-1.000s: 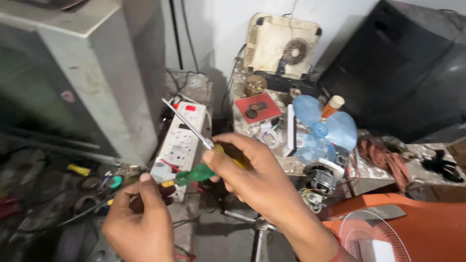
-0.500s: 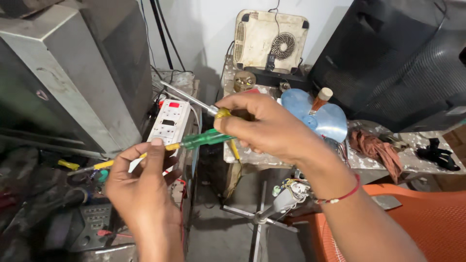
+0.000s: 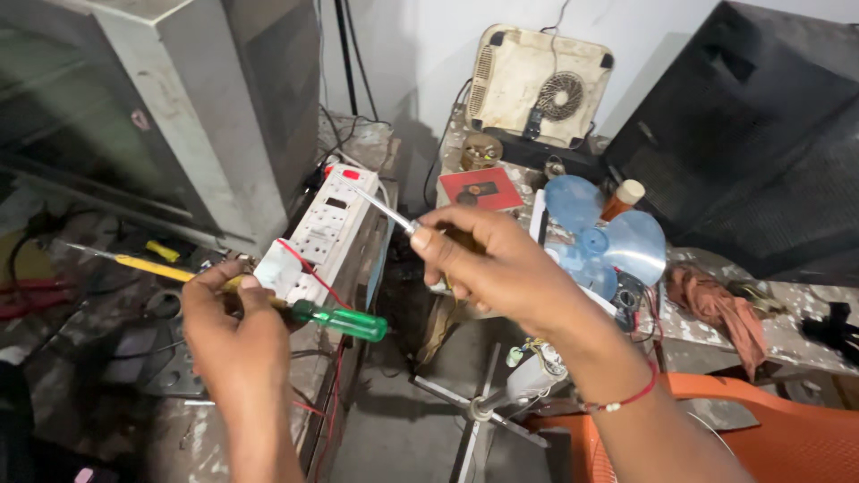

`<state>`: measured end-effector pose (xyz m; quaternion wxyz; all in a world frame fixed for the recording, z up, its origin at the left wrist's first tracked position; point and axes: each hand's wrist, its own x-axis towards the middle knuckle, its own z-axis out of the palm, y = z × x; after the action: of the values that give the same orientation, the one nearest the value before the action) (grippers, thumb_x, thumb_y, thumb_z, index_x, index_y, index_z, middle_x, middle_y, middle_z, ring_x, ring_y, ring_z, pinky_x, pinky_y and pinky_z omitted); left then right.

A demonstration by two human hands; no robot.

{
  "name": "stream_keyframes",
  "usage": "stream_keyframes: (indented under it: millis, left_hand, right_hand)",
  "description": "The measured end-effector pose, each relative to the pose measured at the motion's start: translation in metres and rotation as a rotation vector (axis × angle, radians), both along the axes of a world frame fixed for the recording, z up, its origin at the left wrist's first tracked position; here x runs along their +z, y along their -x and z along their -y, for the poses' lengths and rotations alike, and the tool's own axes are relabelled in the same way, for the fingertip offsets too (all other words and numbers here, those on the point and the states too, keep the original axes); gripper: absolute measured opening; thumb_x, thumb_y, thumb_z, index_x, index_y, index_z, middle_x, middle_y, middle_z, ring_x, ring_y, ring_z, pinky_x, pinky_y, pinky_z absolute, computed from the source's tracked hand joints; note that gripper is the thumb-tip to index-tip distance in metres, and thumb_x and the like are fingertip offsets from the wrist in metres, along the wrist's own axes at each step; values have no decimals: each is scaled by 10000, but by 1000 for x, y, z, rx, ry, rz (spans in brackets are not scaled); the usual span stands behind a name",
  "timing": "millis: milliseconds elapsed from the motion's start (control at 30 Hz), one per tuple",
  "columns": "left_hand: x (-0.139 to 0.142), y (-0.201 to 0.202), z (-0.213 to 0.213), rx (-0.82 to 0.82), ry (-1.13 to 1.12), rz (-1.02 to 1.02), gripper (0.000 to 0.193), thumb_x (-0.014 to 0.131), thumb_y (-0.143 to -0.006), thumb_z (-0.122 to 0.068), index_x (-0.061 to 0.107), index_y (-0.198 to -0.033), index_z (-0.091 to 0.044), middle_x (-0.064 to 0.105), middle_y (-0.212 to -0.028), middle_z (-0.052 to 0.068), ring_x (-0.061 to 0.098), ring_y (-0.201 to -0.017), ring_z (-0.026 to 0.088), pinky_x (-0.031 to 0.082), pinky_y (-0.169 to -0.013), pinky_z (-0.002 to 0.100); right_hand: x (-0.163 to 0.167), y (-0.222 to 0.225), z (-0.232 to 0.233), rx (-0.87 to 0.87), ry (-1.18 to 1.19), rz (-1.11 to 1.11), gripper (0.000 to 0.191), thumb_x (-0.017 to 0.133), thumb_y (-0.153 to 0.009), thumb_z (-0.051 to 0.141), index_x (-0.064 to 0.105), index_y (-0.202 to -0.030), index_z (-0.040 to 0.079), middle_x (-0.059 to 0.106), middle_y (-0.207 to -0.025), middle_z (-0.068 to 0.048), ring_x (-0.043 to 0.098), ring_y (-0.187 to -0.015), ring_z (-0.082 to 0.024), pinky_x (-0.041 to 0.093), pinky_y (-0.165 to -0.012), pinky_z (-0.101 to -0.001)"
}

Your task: The person repairs a pedestal fan at a cluttered workbench. They handle the disassembled fan motor housing, manipulate its wiring and internal parts, use a screwdriver to work on the motor assembly, and at one point reach to a power strip with the screwdriver before returning to work on the fan.

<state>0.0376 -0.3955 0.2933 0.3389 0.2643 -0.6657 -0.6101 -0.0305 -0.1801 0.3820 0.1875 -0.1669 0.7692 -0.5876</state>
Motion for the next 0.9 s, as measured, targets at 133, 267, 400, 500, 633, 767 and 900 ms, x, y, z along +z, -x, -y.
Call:
stream_keyframes:
  millis: [133,267,400,500,633,767,900]
  left_hand:
    - [-27,1,41,109,257,330,274,691,-928,-148,636,-1170,-32,714,-917,143,687,-822,300,513,-744,423]
    - [-49,14,78,125,401,520,300,719,-914,-182,691,-1195,-78,737,-930,216,694,-898,421,513,-801,498]
    - [-69,21,108,115,348,561,247,727,-894,-197,709,-1112,-83,748,-903,189,699,-900,419,515,-812,505]
    - [-83,27,127,111,355,573,238,740,-890,-207,714,-1093,-86,745,-889,180,703,-881,420,518,-802,512]
    - [-100,30,141,128,409,574,250,742,-864,-173,725,-1100,-91,742,-864,192,697,-868,433,520,-795,529]
    - [-105,38,151,144,463,599,239,767,-864,-207,739,-1077,-102,745,-919,207,697,-881,448,534,-775,544]
    - [-99,42,156,135,445,712,333,815,-828,-329,742,-1089,-134,748,-939,205,692,-887,456,536,-733,559]
  right_hand:
    - [-22,-7,30,16,-120,-19,390,649,-928,410,728,-1107,73,682,-736,13,492,-563,-49,385,-457,-235]
    - [-46,-7,62,49,-123,-125,364,650,-964,383,713,-1090,47,684,-779,10,578,-693,-48,478,-612,-235]
    - [-70,-8,96,66,-80,-107,293,648,-992,309,692,-1076,31,668,-796,7,583,-742,-61,493,-672,-242]
    - [-84,-7,121,56,15,-47,236,652,-992,229,671,-1087,13,670,-828,6,603,-771,-67,514,-700,-251]
    - [-91,-7,143,20,-19,-2,225,658,-966,181,654,-1121,16,659,-860,7,600,-765,-76,517,-688,-264]
    - [-93,-2,156,30,7,-9,239,655,-972,176,647,-1142,10,667,-903,3,610,-801,-75,527,-718,-260]
    - [-93,3,161,34,-1,-20,241,656,-971,170,647,-1143,2,662,-896,-1,622,-800,-82,531,-723,-266]
